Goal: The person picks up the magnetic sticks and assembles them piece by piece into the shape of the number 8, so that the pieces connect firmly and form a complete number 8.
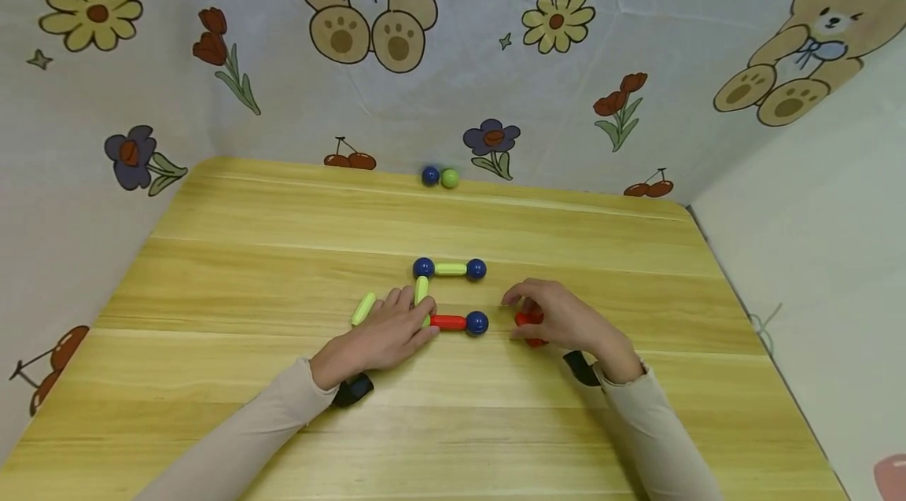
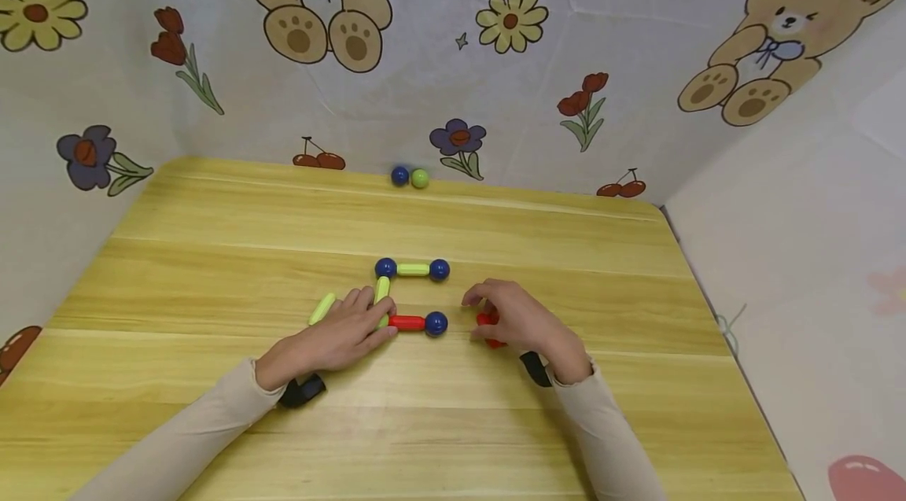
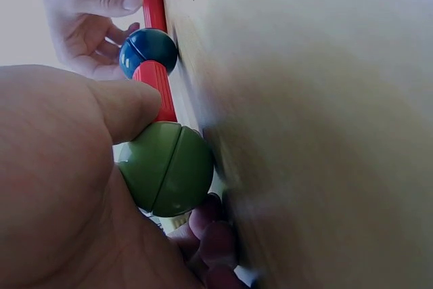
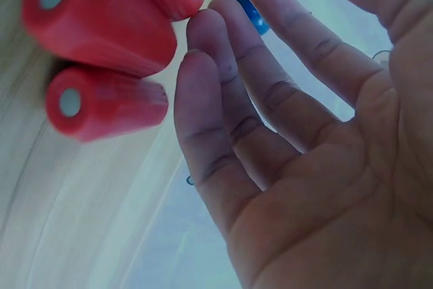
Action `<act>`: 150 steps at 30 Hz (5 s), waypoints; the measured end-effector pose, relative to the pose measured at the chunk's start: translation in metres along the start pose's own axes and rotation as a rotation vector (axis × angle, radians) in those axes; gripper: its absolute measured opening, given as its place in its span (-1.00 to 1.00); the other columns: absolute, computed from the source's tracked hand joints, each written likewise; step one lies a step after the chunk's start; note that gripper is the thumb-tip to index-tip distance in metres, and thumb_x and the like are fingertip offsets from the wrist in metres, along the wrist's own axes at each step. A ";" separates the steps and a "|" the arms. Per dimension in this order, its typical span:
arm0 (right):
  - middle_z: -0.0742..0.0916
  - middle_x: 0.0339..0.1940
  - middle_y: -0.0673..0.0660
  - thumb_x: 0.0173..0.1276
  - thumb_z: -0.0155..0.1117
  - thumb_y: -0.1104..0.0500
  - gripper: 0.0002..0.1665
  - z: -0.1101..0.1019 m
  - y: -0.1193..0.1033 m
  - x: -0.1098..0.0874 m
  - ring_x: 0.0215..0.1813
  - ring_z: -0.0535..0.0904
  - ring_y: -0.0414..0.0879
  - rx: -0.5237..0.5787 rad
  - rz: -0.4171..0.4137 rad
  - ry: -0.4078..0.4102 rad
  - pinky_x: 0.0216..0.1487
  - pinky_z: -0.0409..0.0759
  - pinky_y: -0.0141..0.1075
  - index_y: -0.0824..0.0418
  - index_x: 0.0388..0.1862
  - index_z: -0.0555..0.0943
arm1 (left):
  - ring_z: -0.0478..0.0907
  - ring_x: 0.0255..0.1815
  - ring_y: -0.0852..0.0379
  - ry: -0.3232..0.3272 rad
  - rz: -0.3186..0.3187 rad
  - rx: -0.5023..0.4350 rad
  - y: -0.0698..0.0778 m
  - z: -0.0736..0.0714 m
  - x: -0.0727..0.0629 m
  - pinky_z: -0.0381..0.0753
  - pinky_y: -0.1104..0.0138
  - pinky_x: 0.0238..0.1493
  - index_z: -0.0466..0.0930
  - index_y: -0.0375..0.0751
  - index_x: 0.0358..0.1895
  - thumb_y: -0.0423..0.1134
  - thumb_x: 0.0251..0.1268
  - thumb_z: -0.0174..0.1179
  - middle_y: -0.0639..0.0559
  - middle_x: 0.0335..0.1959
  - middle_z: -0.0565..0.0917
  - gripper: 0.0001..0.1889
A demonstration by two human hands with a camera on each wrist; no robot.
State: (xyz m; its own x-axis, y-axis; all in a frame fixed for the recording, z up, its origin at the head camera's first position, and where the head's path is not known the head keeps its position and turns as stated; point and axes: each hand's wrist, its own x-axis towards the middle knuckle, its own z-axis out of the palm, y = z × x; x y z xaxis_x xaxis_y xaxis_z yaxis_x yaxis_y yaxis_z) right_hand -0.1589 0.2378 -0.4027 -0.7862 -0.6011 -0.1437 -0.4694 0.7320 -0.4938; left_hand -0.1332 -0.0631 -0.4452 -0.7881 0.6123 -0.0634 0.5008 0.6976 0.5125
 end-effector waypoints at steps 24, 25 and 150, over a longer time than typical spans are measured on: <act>0.65 -0.01 0.01 0.10 0.58 0.24 -0.45 -0.005 0.013 -0.018 -0.05 0.47 -0.06 -0.031 0.065 -0.102 -0.01 0.50 -0.20 0.09 0.10 0.62 | 0.20 -0.23 -0.01 0.003 0.000 -0.008 0.001 0.004 0.001 0.08 0.24 -0.28 0.40 -0.07 -0.02 -0.06 0.59 0.00 -0.02 -0.29 0.26 -0.82; 0.65 -0.03 0.00 0.11 0.58 0.23 -0.46 -0.004 0.013 -0.018 -0.06 0.47 -0.07 -0.037 0.069 -0.100 -0.01 0.50 -0.20 0.09 0.09 0.63 | 0.20 -0.23 -0.01 0.002 -0.001 -0.008 0.001 0.004 0.002 0.08 0.24 -0.28 0.40 -0.07 -0.02 -0.06 0.59 0.00 -0.02 -0.29 0.26 -0.82; 0.07 0.55 0.27 0.17 0.57 0.14 0.16 0.031 -0.013 0.034 0.00 0.65 0.01 0.520 0.107 0.050 0.08 0.65 -0.13 0.10 0.60 0.05 | 0.28 -0.42 0.09 0.094 -0.035 0.026 0.004 -0.002 0.006 0.27 0.32 -0.43 0.46 -0.15 0.05 -0.11 0.53 0.10 -0.07 -0.29 0.31 -0.77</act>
State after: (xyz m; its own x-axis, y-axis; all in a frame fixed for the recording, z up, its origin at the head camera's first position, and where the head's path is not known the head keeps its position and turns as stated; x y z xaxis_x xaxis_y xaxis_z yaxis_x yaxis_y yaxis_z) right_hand -0.1667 0.1978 -0.4277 -0.8430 -0.5063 -0.1816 -0.1345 0.5254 -0.8402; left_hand -0.1368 -0.0579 -0.4420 -0.8349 0.5505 -0.0001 0.4801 0.7282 0.4891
